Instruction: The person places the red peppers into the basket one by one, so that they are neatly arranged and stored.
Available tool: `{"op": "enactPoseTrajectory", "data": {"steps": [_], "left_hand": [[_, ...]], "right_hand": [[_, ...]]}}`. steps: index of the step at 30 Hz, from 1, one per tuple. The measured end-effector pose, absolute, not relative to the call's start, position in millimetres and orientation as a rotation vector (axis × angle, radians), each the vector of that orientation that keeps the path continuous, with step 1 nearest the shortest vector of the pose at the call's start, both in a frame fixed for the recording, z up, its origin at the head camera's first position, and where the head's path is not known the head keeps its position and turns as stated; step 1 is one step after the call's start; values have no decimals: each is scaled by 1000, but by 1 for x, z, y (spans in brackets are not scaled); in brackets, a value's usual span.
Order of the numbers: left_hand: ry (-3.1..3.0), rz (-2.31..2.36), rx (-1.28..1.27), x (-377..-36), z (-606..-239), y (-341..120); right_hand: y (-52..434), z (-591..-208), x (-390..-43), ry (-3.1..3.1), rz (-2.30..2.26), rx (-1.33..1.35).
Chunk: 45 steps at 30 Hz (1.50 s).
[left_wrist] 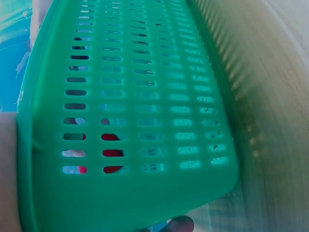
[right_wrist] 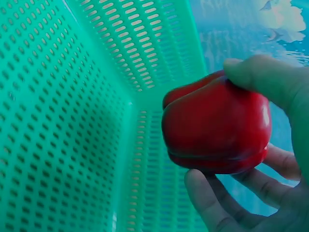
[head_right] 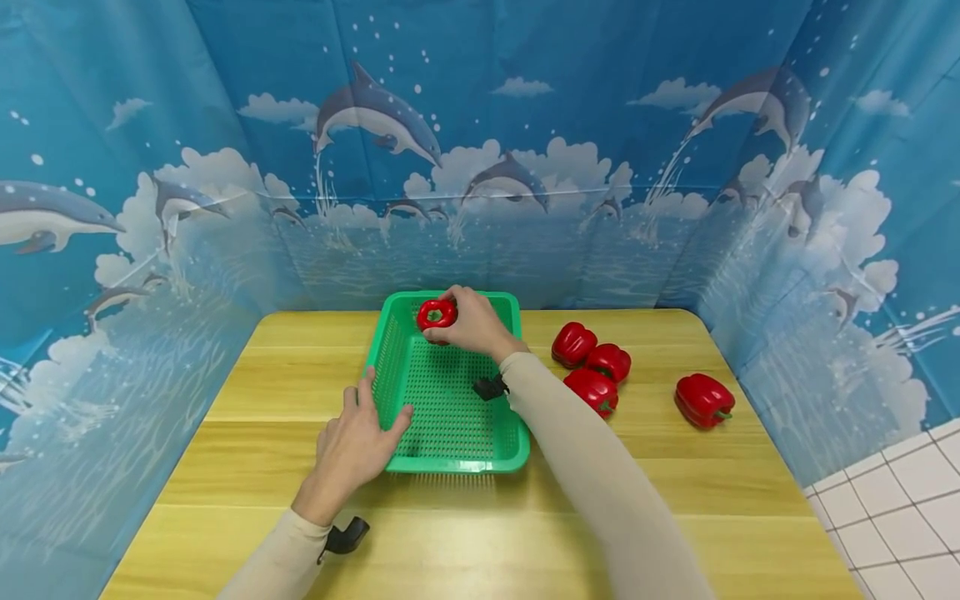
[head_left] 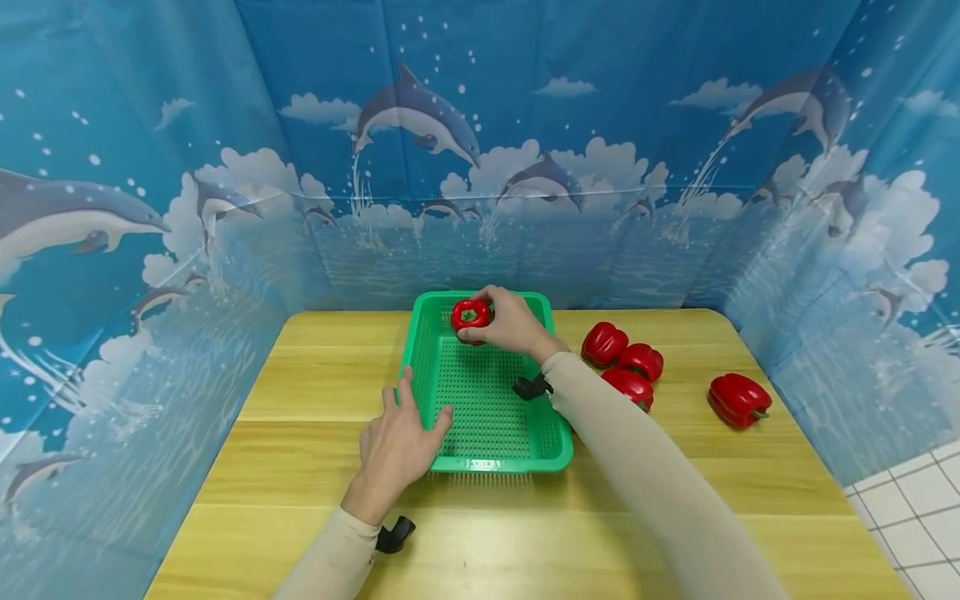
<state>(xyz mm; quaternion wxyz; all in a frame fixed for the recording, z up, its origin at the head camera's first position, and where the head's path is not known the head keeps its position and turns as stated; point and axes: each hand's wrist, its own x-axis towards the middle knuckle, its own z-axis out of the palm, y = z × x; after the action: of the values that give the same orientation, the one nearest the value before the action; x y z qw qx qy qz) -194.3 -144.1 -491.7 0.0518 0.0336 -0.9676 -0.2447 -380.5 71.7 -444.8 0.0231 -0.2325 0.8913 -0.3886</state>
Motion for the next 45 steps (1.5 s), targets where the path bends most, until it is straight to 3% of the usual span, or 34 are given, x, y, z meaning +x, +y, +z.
{"op": "enactPoseTrajectory", "data": {"steps": [24,45], "left_hand": [[-2948,-717,93,-195,-492,-143],[-2974,-695,101,-194,-490,-144]], "right_hand": [[25,-480,-407,2721,-1036,-629],[64,-440,-386,2692,-971,-803]]}}
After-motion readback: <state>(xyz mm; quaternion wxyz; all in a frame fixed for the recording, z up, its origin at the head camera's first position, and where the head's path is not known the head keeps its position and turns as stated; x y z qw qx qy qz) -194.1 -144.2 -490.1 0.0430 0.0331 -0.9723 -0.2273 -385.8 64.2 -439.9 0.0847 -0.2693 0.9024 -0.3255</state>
